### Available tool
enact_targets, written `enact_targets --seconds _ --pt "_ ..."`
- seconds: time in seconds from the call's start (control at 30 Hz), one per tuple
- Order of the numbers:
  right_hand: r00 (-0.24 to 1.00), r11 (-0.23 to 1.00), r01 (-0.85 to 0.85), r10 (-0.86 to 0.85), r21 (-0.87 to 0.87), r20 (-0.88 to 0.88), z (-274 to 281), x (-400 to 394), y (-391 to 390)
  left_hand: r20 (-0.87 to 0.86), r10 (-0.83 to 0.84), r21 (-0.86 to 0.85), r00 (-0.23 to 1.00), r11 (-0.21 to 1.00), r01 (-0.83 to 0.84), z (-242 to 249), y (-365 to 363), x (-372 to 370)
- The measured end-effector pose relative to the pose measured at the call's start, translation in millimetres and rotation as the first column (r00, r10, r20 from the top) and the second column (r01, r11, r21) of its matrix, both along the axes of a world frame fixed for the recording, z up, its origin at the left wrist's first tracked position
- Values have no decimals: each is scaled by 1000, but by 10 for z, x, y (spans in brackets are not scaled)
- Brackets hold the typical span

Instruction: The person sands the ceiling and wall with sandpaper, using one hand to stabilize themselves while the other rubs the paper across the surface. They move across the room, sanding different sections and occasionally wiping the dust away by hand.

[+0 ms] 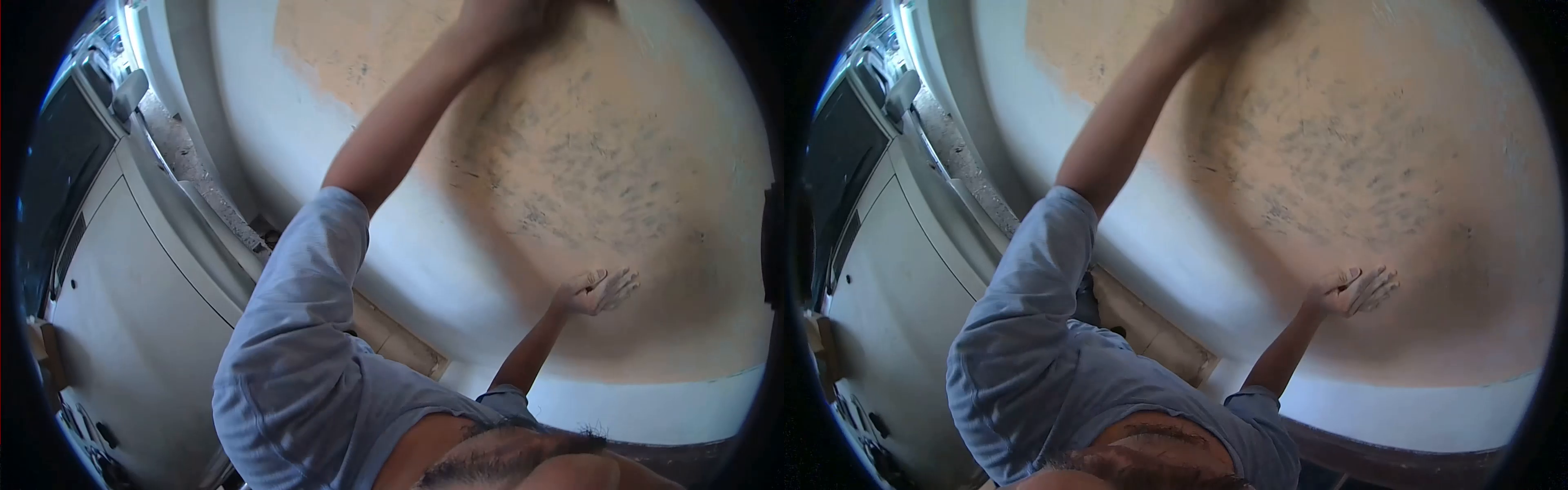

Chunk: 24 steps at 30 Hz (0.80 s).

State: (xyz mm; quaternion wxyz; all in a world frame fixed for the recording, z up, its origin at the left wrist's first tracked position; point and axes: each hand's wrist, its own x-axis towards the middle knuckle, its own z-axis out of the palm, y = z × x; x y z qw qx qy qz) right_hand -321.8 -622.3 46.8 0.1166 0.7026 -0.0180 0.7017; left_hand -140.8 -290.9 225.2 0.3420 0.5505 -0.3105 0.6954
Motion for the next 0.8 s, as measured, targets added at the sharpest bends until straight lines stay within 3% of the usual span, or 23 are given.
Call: enact_targets --seconds 0.03,0.1,0.13,0.17,0.2,0.23,0.27,0.33,0.37,0.4,0.47,0.53,0.57,0.63,0.67,0.7,0.73,0.77,0.8 --pt "999 1000 -28 28 -12 15 -7 10 -12 -15 -19 9 1000 1000 19 -138 -36 117" --pt "999 999 -37 37 -28 17 -25 -5 -29 -321 32 126 947 992 9 -731 -182 275" --pt "1000 999 -27 27 -16 5 -26 -12 -17 -165 -2 -29 986 1000 -3 -1077 -274 -210" --pt "999 1000 -30 30 0 16 -19 5 7 -123 67 -1 990 998 -68 -1511 -336 -297" --pt "999 999 -36 35 14 32 -24 18 26 -263 171 136 950 981 -139 -2160 -490 -304" --pt "999 999 -36 36 18 36 -31 8 24 -292 -6 41 956 999 19 -2774 -639 -398" --pt "999 1000 -19 19 8 32 -22 1 20 -300 -61 -72 952 997 41 -3086 -741 -587" --pt "999 1000 -15 16 -8 37 -11 16 31 -293 -71 -75 953 996 51 -2916 -715 -553" --pt "998 999 -32 33 -28 46 -6 11 6 -246 -93 -68 965 995 79 -2568 -628 -433" --pt "997 998 -48 50 -40 54 -8 25 8 -199 22 12 980 1000 -20 -2066 -464 -302" --pt "998 998 -43 45 -35 34 -30 16 10 -143 -46 -81 989 996 35 -1104 -276 -145" --pt "1000 999 -26 26 -36 10 -16 -23 -51 -11 -10 -54 1000 999 10 -224 48 -84" --pt "999 998 -31 31 -53 9 -24 -19 -78 -15 -15 -51 1000 999 14 -365 11 -62" --pt "999 998 -38 38 -44 0 -86 -40 -82 -455 -71 48 888 993 104 -1033 -132 -30" --pt "1000 998 -24 24 -52 15 -62 -18 -77 -119 2 46 993 999 4 -1366 -163 -101" --pt "999 998 -8 10 -61 31 -46 1 -81 -334 150 193 931 977 -88 -1922 -252 -187" --pt "999 998 -13 15 -54 36 -53 14 -103 -470 436 513 767 842 -165 -2511 -401 -228" --pt "999 998 -11 14 -56 40 -57 17 -136 -438 203 261 876 961 -92 -2987 -526 -327" --pt "999 998 -13 15 -57 44 -73 25 -126 -332 -23 5 943 1000 26 -3229 -554 -379"
